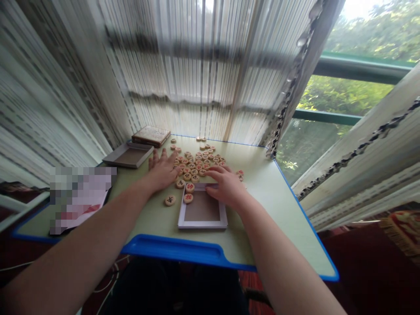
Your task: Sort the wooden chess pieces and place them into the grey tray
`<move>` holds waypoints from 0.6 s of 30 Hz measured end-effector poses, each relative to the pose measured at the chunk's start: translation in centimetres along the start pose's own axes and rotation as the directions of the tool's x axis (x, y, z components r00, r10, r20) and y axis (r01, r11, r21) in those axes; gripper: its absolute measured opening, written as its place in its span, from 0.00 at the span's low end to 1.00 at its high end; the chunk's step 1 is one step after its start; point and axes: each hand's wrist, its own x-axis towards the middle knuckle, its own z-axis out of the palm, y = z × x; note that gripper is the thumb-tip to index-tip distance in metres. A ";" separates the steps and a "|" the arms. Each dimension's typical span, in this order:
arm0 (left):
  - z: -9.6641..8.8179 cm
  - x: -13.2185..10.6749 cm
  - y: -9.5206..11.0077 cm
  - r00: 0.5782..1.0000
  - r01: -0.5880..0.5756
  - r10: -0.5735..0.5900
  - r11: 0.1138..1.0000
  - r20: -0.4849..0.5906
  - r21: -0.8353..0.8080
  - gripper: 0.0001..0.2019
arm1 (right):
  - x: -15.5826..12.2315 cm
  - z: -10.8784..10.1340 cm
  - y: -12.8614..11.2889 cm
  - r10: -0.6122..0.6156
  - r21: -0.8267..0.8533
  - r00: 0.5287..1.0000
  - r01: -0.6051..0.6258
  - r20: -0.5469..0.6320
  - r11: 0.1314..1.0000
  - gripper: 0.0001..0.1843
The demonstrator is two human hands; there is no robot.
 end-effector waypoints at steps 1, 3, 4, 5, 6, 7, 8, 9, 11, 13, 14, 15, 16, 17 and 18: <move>0.3 0.1 -0.1 1.000 0.016 -0.016 1.000 0.014 -0.009 0.29 | 0.0 0.1 0.0 0.000 0.011 1.000 0.000 0.008 1.000 0.21; 0.7 0.4 -0.3 1.000 0.002 -0.001 0.999 0.010 -0.037 0.28 | 0.0 0.2 0.1 0.013 0.028 1.000 -0.014 0.025 1.000 0.21; 0.8 0.6 -0.3 1.000 -0.019 0.018 0.998 -0.008 -0.057 0.27 | 0.0 0.3 0.2 0.023 0.034 0.999 -0.024 0.035 0.999 0.21; 0.8 0.7 -0.4 0.999 -0.035 0.033 0.996 -0.032 -0.082 0.26 | 0.0 0.3 0.2 0.032 0.042 0.999 -0.034 0.043 0.999 0.21; 0.7 0.9 -0.4 0.997 -0.043 0.036 0.993 -0.061 -0.110 0.25 | 0.0 0.3 0.3 0.042 0.050 0.998 -0.044 0.049 0.998 0.22; 0.5 1.0 -0.4 0.995 -0.041 0.028 0.989 -0.092 -0.139 0.25 | 0.0 0.2 0.3 0.049 0.059 0.997 -0.052 0.053 0.997 0.22; 0.2 1.1 -0.4 0.993 -0.032 0.013 0.985 -0.118 -0.168 0.25 | 0.0 0.1 0.4 0.053 0.072 0.997 -0.058 0.058 0.996 0.22; 0.0 1.1 -0.4 0.991 -0.019 -0.008 0.981 -0.136 -0.195 0.24 | 0.0 -0.1 0.4 0.059 0.089 0.997 -0.064 0.059 0.994 0.23; -0.5 1.3 -0.5 0.987 0.008 -0.046 0.972 -0.153 -0.237 0.23 | 0.0 -0.4 0.4 0.086 0.124 0.995 -0.092 0.052 0.988 0.23; -0.7 1.5 -0.7 0.985 0.003 -0.045 0.970 -0.167 -0.245 0.21 | 0.0 -0.6 0.5 0.117 0.145 0.992 -0.123 0.047 0.982 0.23; -0.7 1.5 -0.8 0.982 -0.012 -0.032 0.972 -0.187 -0.234 0.20 | 0.0 -0.6 0.6 0.121 0.147 0.992 -0.126 0.043 0.981 0.22; -0.6 1.6 -0.9 0.977 -0.034 -0.013 0.976 -0.211 -0.216 0.20 | 0.0 -0.6 0.7 0.117 0.145 0.993 -0.121 0.037 0.982 0.21; -0.6 1.6 -0.9 0.972 -0.060 0.013 0.979 -0.234 -0.194 0.20 | 0.0 -0.6 0.7 0.113 0.139 0.993 -0.116 0.028 0.983 0.20; -0.4 1.6 -1.0 0.968 -0.089 0.044 0.981 -0.249 -0.173 0.19 | 0.0 -0.6 0.8 0.120 0.131 0.993 -0.121 0.012 0.984 0.21; -0.3 1.5 -1.0 0.965 -0.119 0.078 0.981 -0.249 -0.155 0.19 | 0.0 -0.5 0.9 0.137 0.120 0.991 -0.135 -0.008 0.983 0.22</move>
